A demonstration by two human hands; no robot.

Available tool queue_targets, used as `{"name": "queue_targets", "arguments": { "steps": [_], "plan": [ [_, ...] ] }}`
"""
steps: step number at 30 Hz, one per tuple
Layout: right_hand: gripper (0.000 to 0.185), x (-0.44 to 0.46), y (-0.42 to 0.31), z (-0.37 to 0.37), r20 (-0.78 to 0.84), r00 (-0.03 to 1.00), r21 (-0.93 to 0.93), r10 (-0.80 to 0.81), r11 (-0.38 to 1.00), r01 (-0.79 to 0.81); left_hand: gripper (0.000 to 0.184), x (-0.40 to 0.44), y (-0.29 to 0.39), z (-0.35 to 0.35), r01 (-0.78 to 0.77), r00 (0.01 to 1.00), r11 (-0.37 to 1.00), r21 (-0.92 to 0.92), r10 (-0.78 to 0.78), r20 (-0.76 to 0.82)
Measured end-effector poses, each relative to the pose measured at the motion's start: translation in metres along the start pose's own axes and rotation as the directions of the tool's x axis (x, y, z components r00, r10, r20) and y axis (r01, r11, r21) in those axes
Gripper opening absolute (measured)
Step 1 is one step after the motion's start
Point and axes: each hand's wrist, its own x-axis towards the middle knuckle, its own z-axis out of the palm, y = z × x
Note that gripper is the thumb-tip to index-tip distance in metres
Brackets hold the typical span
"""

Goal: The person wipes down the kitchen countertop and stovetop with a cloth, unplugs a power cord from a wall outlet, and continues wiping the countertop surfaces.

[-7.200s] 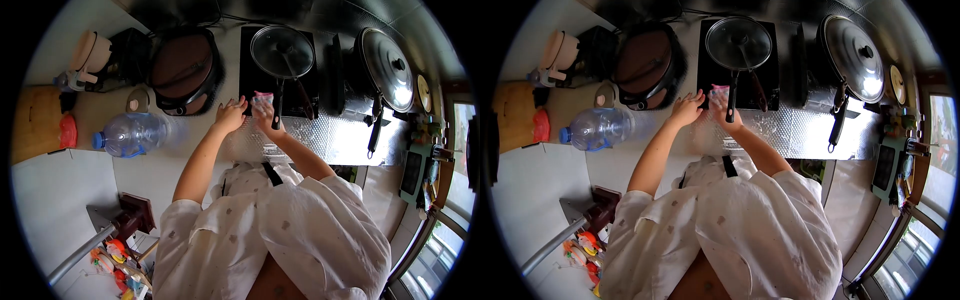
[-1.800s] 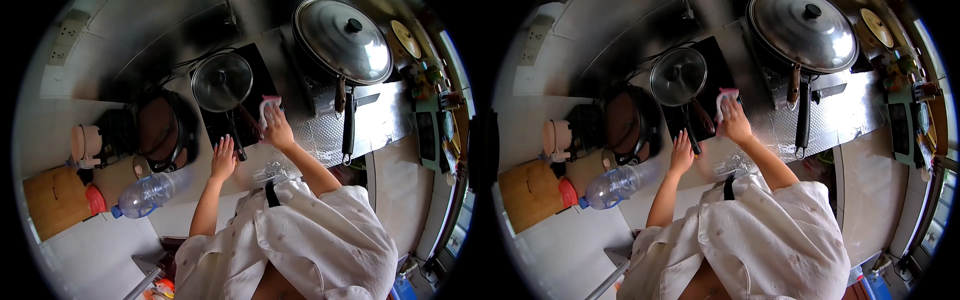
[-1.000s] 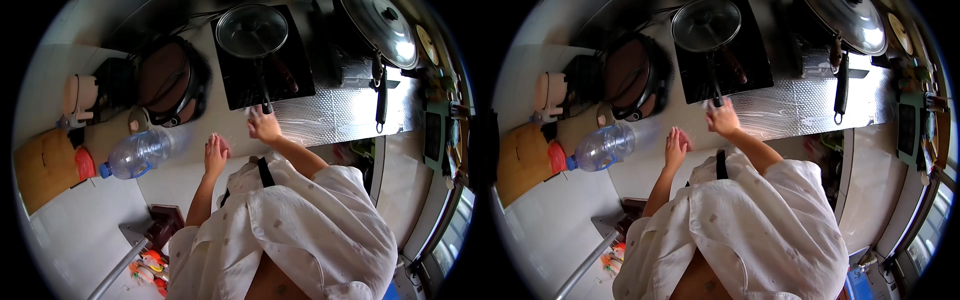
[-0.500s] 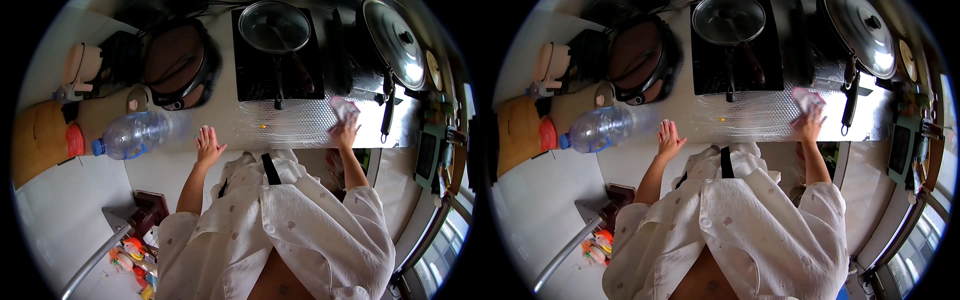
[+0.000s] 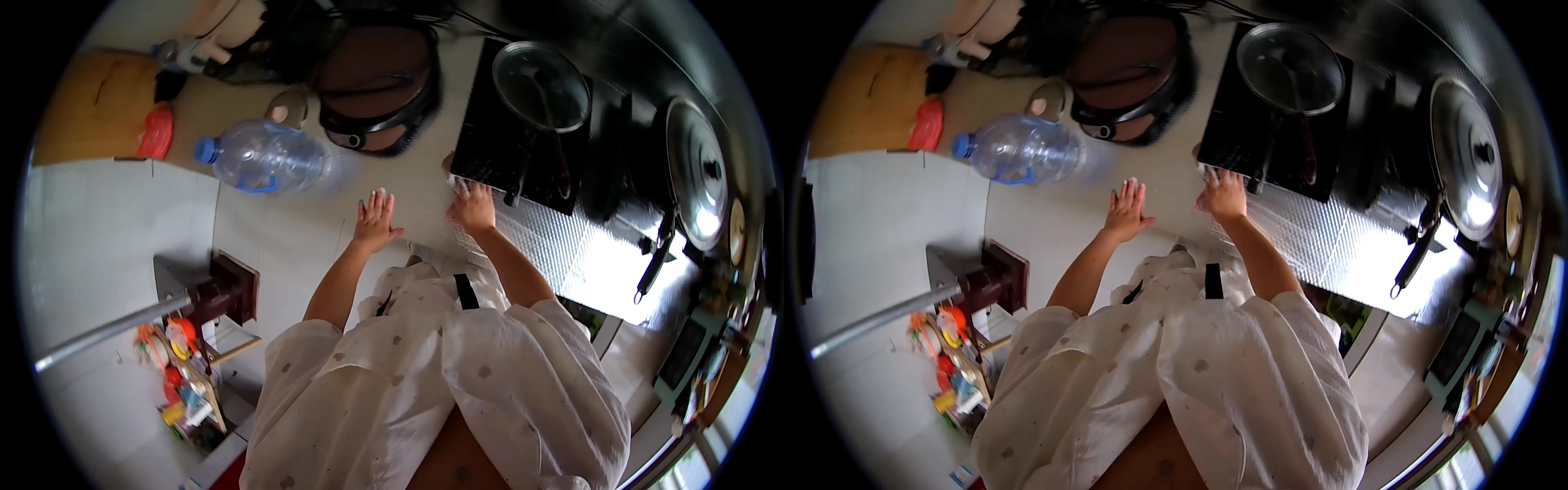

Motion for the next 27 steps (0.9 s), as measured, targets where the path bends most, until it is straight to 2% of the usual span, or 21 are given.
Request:
{"name": "queue_targets", "arguments": {
  "steps": [2, 4, 5, 7, 11, 14, 16, 17, 18, 20, 21, 22, 24, 26, 27],
  "plan": [
    [0.049, -0.006, 0.010, 0.001, 0.129, 0.990, 0.088, 0.047, 0.994, -0.059, 0.092, 0.000, 0.007, -0.005, 0.070, 0.997, 0.997, -0.025, -0.071, -0.033],
    [0.051, -0.022, 0.029, -0.001, 0.109, 0.994, 0.058, 0.024, 0.998, -0.031, 0.094, 0.000, 0.013, -0.011, 0.114, 0.993, 0.993, -0.032, -0.113, 0.027],
    [0.053, -0.033, 0.037, -0.007, 0.085, 0.996, 0.073, 0.011, 0.997, -0.017, 0.094, 0.000, 0.014, -0.012, 0.138, 0.990, 0.989, -0.046, -0.138, 0.006],
    [0.057, -0.051, 0.056, -0.010, 0.036, 0.999, -0.064, -0.038, 0.997, 0.040, 0.091, 0.000, 0.015, -0.010, 0.145, 0.989, 0.989, -0.013, -0.145, -0.017],
    [0.055, -0.063, 0.063, -0.020, -0.014, 0.999, -0.089, -0.033, 0.996, 0.032, 0.091, -0.004, 0.017, -0.015, 0.144, 0.987, 0.989, -0.037, -0.146, -0.061],
    [0.049, -0.059, 0.060, -0.024, 0.013, 1.000, -0.057, -0.017, 0.998, 0.017, 0.082, -0.003, 0.013, -0.018, 0.102, 0.990, 0.994, -0.045, -0.106, -0.094],
    [0.045, -0.056, 0.049, -0.028, 0.106, 0.993, -0.065, 0.058, 0.997, -0.051, 0.071, -0.001, 0.001, -0.009, -0.004, 0.987, 0.990, -0.141, -0.019, -0.161],
    [0.041, -0.057, 0.041, -0.033, 0.082, 0.994, -0.061, 0.067, 0.996, -0.062, 0.058, -0.003, -0.007, -0.007, -0.076, 0.962, 0.984, -0.162, 0.029, -0.273],
    [0.041, -0.056, 0.034, -0.030, 0.066, 0.996, -0.065, 0.062, 0.996, -0.057, 0.058, -0.008, -0.014, -0.007, -0.079, 0.957, 0.985, -0.156, 0.031, -0.289],
    [0.043, -0.049, 0.017, -0.023, -0.006, 1.000, -0.137, 0.003, 0.991, -0.004, 0.051, -0.019, -0.034, -0.007, -0.122, 0.924, 0.950, -0.287, 0.003, -0.382],
    [0.040, -0.047, 0.003, -0.021, -0.131, 0.988, -0.154, -0.085, 0.986, 0.064, 0.042, -0.032, -0.045, -0.014, -0.172, 0.882, 0.930, -0.324, -0.001, -0.472],
    [0.040, -0.042, -0.017, -0.023, -0.136, 0.987, -0.157, -0.087, 0.985, 0.066, 0.042, -0.043, -0.058, -0.020, -0.174, 0.879, 0.931, -0.322, 0.000, -0.477],
    [0.035, -0.027, -0.063, -0.026, -0.194, 0.980, 0.175, 0.044, 0.984, -0.009, 0.033, -0.066, -0.087, -0.029, -0.183, 0.884, 0.848, -0.497, -0.079, -0.461],
    [0.032, -0.010, -0.110, -0.018, -0.208, 0.976, 0.166, 0.063, 0.986, -0.028, 0.030, -0.090, -0.120, -0.025, -0.176, 0.857, 0.827, -0.534, -0.138, -0.496],
    [0.029, -0.001, -0.132, -0.013, -0.209, 0.977, 0.249, 0.040, 0.968, 0.014, 0.026, -0.103, -0.135, -0.022, -0.171, 0.830, 0.800, -0.576, -0.198, -0.522]
  ]
}}
